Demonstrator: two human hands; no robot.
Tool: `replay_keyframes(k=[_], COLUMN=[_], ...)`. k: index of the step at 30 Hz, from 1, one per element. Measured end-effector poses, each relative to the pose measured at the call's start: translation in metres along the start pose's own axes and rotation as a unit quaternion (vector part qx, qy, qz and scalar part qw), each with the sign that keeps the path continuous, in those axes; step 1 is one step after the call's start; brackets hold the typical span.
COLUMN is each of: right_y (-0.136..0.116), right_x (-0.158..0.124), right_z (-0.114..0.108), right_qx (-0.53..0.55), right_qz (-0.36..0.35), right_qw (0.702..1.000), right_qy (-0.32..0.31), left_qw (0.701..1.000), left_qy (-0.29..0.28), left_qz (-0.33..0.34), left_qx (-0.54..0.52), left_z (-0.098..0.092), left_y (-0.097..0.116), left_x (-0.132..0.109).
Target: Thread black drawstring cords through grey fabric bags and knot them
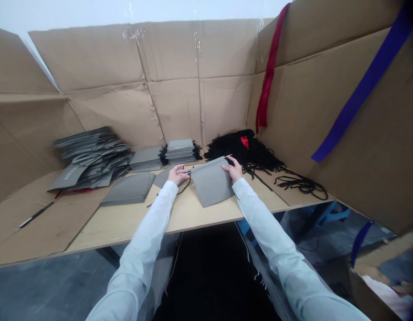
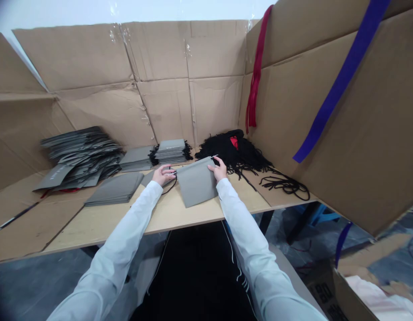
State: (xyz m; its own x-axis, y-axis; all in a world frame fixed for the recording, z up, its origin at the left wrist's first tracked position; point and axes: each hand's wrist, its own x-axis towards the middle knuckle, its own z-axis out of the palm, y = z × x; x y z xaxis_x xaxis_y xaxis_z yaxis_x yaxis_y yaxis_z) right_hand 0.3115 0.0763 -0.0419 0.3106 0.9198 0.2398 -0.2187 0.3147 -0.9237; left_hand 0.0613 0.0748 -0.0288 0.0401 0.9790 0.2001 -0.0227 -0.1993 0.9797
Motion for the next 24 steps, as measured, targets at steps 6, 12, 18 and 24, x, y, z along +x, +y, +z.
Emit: replay_keyframes(k=[6, 12, 18, 24], right_y=[0.004, 0.002, 0.001, -0.002], right_x=[0.008, 0.009, 0.013, 0.012], right_z=[-0.008, -0.014, -0.015, -0.011], right_qx=[-0.124, -0.186, -0.108, 0.023], right_qz=[-0.066, -0.1, -0.08, -0.004], right_qw=[0.988, 0.976, 0.99, 0.999], right_qy=[0.057, 0.05, 0.036, 0.048], left_qw=[1.0, 0.998, 0.997, 0.994], left_qy=[-0.01, -0.027, -0.011, 0.034], left_qz=[0.026, 0.052, 0.072, 0.096], left_qx=[0.001, -0.014, -0.004, 0.035], left_z=[-0.004, -0.006, -0.01, -0.014], left_y=[-0.004, -0.003, 0.003, 0.004], left_x=[0.002, 0.002, -0.001, 0.0])
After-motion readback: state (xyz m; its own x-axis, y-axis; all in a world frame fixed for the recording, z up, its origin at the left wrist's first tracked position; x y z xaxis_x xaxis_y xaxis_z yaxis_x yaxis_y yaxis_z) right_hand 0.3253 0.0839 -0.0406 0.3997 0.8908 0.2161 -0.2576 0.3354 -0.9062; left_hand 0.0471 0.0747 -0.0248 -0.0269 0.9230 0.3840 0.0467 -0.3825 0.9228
